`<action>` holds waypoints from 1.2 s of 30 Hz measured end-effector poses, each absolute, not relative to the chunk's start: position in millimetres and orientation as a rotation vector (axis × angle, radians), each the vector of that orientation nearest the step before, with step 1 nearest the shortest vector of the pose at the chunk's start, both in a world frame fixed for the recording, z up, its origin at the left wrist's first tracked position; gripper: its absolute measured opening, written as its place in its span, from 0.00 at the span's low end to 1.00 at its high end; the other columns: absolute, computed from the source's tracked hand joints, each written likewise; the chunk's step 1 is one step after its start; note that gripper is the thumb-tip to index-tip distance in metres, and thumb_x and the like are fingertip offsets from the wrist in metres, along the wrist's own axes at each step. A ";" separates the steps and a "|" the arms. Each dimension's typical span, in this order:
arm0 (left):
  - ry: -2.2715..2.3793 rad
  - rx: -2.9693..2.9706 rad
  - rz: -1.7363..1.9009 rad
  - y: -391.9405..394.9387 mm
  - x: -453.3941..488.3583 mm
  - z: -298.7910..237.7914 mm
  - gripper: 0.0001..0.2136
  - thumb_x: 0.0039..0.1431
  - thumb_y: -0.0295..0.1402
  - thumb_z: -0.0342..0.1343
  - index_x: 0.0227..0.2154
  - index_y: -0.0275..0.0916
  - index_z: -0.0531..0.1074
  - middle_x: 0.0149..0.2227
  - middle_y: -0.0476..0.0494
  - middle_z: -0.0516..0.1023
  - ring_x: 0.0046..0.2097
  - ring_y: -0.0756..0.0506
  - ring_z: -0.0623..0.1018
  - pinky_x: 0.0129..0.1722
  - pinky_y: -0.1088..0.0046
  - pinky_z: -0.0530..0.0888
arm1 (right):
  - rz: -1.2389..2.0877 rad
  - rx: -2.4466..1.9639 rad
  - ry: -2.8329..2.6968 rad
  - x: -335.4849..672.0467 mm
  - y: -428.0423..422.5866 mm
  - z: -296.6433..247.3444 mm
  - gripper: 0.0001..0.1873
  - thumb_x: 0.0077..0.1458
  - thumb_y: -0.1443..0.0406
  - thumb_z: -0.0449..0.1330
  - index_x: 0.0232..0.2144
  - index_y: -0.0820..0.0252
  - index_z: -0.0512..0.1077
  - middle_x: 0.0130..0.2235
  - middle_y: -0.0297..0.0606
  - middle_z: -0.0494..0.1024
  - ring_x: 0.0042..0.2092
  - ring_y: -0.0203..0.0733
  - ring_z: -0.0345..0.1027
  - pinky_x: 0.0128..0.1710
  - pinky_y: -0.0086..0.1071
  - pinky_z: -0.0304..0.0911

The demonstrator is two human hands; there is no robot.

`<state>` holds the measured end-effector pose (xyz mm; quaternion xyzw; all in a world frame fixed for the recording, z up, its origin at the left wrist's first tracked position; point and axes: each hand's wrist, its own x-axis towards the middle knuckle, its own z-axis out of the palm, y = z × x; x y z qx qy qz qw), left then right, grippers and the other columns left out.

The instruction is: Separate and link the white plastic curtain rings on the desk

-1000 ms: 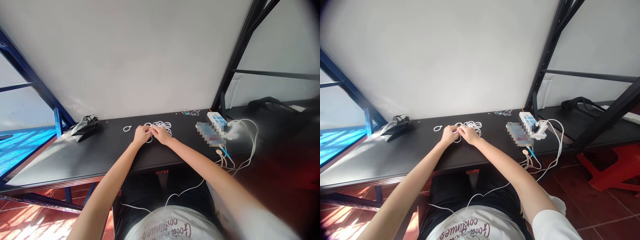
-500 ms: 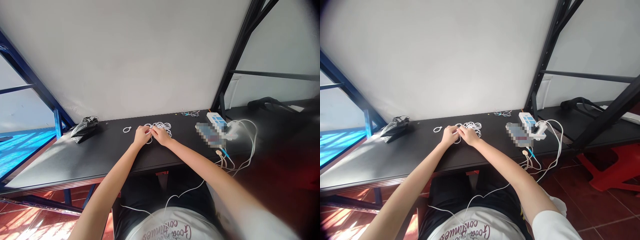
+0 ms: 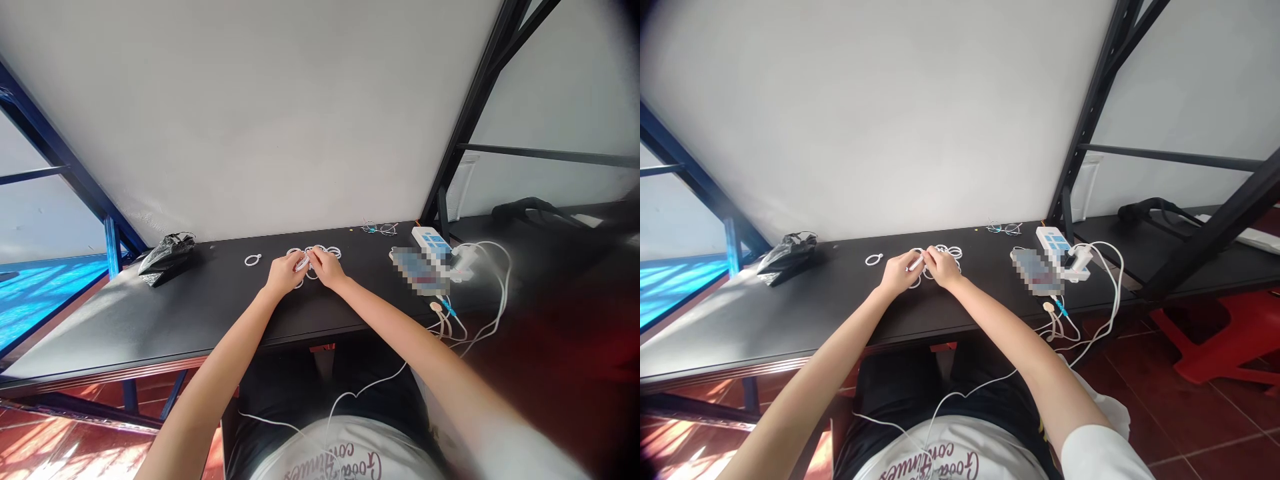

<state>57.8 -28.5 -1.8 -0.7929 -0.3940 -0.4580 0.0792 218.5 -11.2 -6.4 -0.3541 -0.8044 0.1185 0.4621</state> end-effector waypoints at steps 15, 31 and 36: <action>-1.372 -2.411 -1.506 -28.4 55.8 5.5 0.22 0.65 0.41 0.46 0.15 0.39 0.57 0.16 0.53 0.56 0.21 0.52 0.56 0.23 0.74 0.56 | 0.249 -0.995 -1.785 229.5 -0.8 -1.7 0.19 0.64 0.52 0.47 0.26 0.56 0.60 0.21 0.30 0.64 0.23 0.34 0.56 0.27 0.29 0.52; -2.161 -1.094 -2.898 20.1 -9.3 -2.3 0.11 0.48 0.25 0.60 0.32 0.38 0.64 0.30 0.48 0.73 0.34 0.48 0.80 0.31 0.72 0.79 | 0.348 -1.040 -1.539 248.3 13.3 -4.2 0.19 0.61 0.55 0.52 0.21 0.57 0.58 0.19 0.28 0.61 0.22 0.33 0.54 0.25 0.29 0.51; -2.165 -1.452 -2.352 16.0 -25.0 -2.2 0.03 0.55 0.31 0.55 0.32 0.38 0.68 0.34 0.43 0.76 0.39 0.45 0.79 0.39 0.66 0.79 | 0.364 -1.052 -1.562 247.9 13.4 -5.1 0.19 0.60 0.56 0.52 0.21 0.57 0.58 0.18 0.28 0.60 0.22 0.33 0.53 0.25 0.29 0.50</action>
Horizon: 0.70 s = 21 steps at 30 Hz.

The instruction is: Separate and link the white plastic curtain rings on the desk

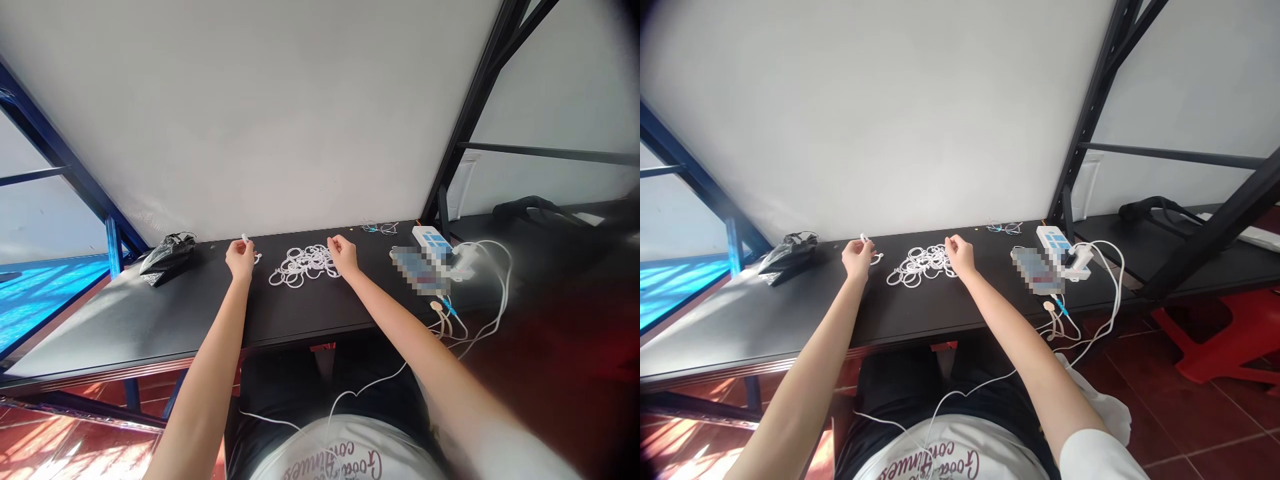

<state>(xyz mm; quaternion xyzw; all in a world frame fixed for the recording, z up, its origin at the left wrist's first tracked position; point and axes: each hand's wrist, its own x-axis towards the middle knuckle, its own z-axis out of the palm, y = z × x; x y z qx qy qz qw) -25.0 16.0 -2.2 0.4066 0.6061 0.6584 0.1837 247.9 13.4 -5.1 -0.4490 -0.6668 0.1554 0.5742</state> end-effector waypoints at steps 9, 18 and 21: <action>2.290 1.887 0.978 11.1 -31.4 -14.8 0.10 0.55 0.32 0.52 0.38 0.35 0.74 0.45 0.30 0.74 0.46 0.35 0.76 0.45 0.61 0.72 | 0.337 -1.058 -1.546 247.6 11.4 -3.7 0.19 0.60 0.54 0.51 0.21 0.57 0.58 0.19 0.30 0.63 0.22 0.34 0.56 0.25 0.29 0.53; 2.373 1.897 0.655 10.7 -32.9 -16.3 0.18 0.56 0.32 0.51 0.49 0.36 0.72 0.51 0.28 0.72 0.51 0.32 0.73 0.47 0.58 0.70 | 0.319 -1.059 -1.555 247.9 12.0 -4.5 0.19 0.60 0.56 0.52 0.20 0.57 0.58 0.19 0.29 0.63 0.22 0.33 0.57 0.26 0.29 0.54; 2.416 1.875 0.648 8.9 -33.1 -14.6 0.18 0.57 0.31 0.51 0.49 0.37 0.72 0.51 0.28 0.72 0.52 0.30 0.73 0.47 0.54 0.70 | 0.304 -1.094 -1.544 248.7 13.8 -5.7 0.18 0.60 0.57 0.52 0.20 0.57 0.59 0.20 0.30 0.66 0.23 0.34 0.59 0.27 0.29 0.55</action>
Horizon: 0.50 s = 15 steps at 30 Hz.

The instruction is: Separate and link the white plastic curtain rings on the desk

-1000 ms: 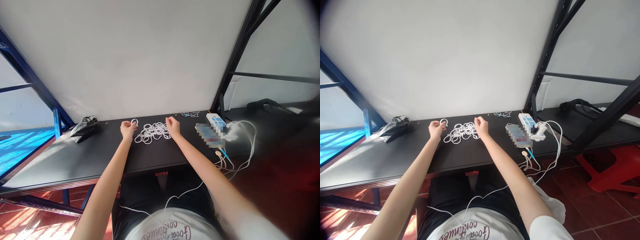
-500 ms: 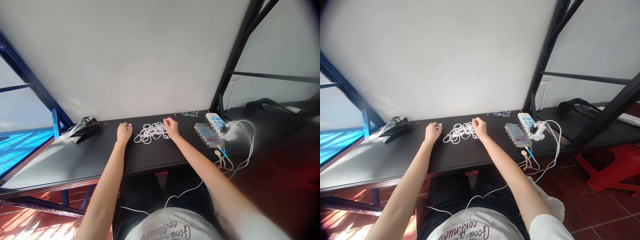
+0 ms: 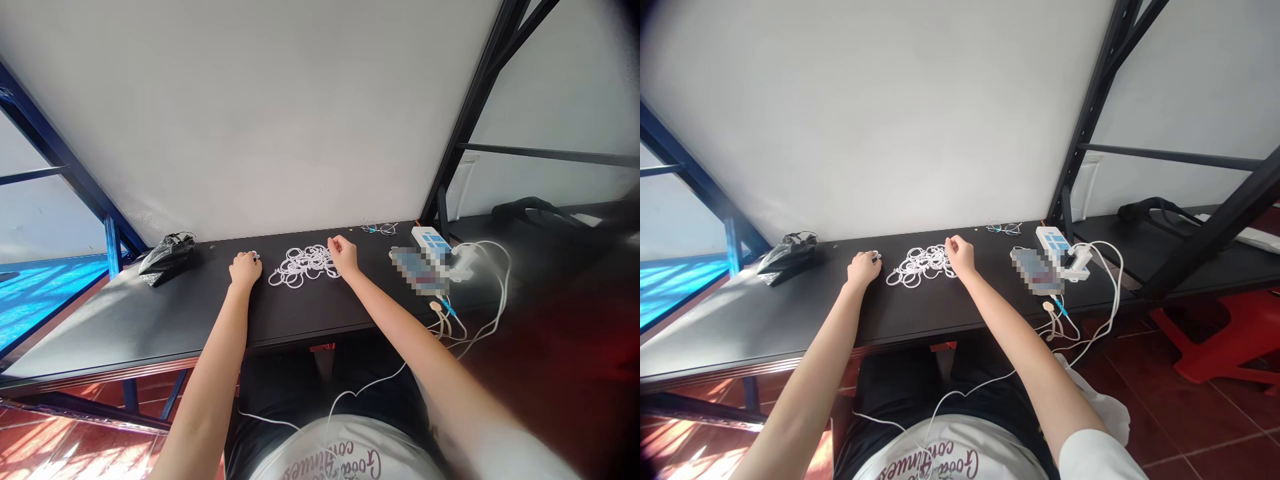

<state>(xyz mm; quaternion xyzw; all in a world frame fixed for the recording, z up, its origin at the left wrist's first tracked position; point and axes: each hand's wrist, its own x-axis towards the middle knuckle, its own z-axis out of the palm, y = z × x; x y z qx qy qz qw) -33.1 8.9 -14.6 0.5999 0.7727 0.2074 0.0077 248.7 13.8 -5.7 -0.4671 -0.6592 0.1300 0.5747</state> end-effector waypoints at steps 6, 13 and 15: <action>2.472 1.859 0.709 6.7 -33.0 -12.3 0.13 0.59 0.33 0.50 0.44 0.36 0.74 0.48 0.28 0.74 0.51 0.30 0.72 0.49 0.52 0.67 | 0.309 -1.143 -1.555 250.0 19.8 -9.9 0.10 0.55 0.59 0.57 0.25 0.57 0.65 0.27 0.34 0.74 0.31 0.39 0.67 0.32 0.31 0.61; 2.124 2.015 1.089 4.8 -14.2 -8.5 0.11 0.61 0.36 0.50 0.42 0.38 0.74 0.46 0.35 0.75 0.52 0.36 0.73 0.52 0.57 0.68 | 0.267 -1.156 -1.615 251.1 26.9 -16.9 0.05 0.53 0.63 0.60 0.28 0.56 0.68 0.34 0.37 0.77 0.41 0.44 0.69 0.42 0.37 0.64; 1.885 2.101 1.152 4.9 -6.2 -9.1 0.13 0.62 0.39 0.50 0.42 0.39 0.74 0.47 0.37 0.76 0.53 0.39 0.73 0.54 0.61 0.68 | 0.285 -1.195 -1.660 250.8 28.2 -19.4 0.05 0.52 0.62 0.61 0.29 0.56 0.70 0.36 0.39 0.77 0.43 0.46 0.69 0.45 0.39 0.63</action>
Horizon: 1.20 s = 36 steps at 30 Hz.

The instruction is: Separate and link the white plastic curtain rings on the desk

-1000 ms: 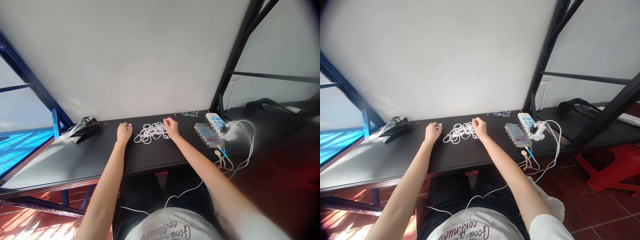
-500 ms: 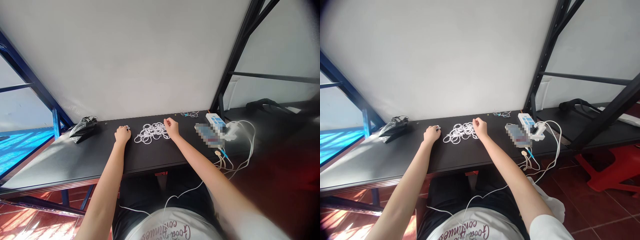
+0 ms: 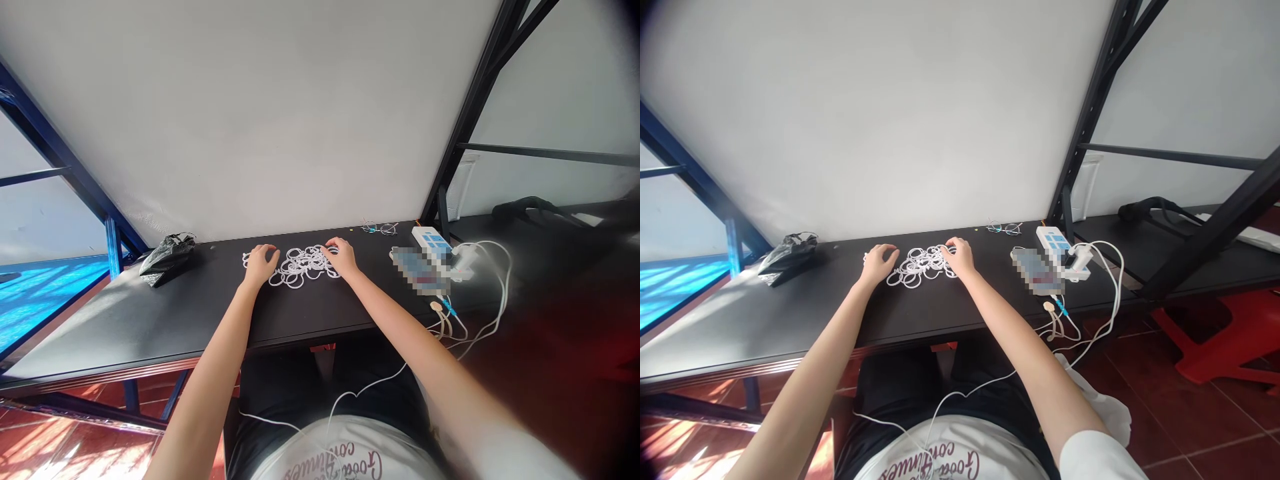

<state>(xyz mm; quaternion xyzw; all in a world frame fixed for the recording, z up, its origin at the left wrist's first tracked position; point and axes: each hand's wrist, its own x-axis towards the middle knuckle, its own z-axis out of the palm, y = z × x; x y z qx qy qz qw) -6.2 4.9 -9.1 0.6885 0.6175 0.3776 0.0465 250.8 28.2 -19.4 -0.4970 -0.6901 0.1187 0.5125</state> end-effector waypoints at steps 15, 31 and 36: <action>1.450 1.790 0.939 4.5 16.9 -16.0 0.26 0.63 0.52 0.47 0.58 0.45 0.68 0.62 0.42 0.68 0.61 0.39 0.69 0.50 0.69 0.72 | 0.338 -1.304 -1.793 247.4 26.8 -21.4 0.04 0.50 0.64 0.63 0.25 0.57 0.73 0.35 0.39 0.78 0.41 0.46 0.71 0.42 0.38 0.64; 1.359 2.382 1.318 -15.3 37.5 -2.8 0.16 0.65 0.40 0.50 0.52 0.40 0.69 0.47 0.39 0.77 0.50 0.41 0.74 0.53 0.63 0.69 | 0.230 -1.071 -1.744 244.4 22.1 -15.5 0.09 0.56 0.64 0.60 0.24 0.57 0.73 0.33 0.38 0.79 0.38 0.43 0.70 0.45 0.38 0.63; 1.248 2.487 1.320 -20.9 44.9 2.1 0.14 0.66 0.36 0.49 0.50 0.40 0.71 0.39 0.42 0.78 0.43 0.43 0.75 0.48 0.64 0.70 | 0.106 -0.949 -1.872 237.4 17.6 -13.2 0.07 0.59 0.65 0.59 0.30 0.56 0.76 0.36 0.38 0.79 0.41 0.44 0.68 0.45 0.38 0.62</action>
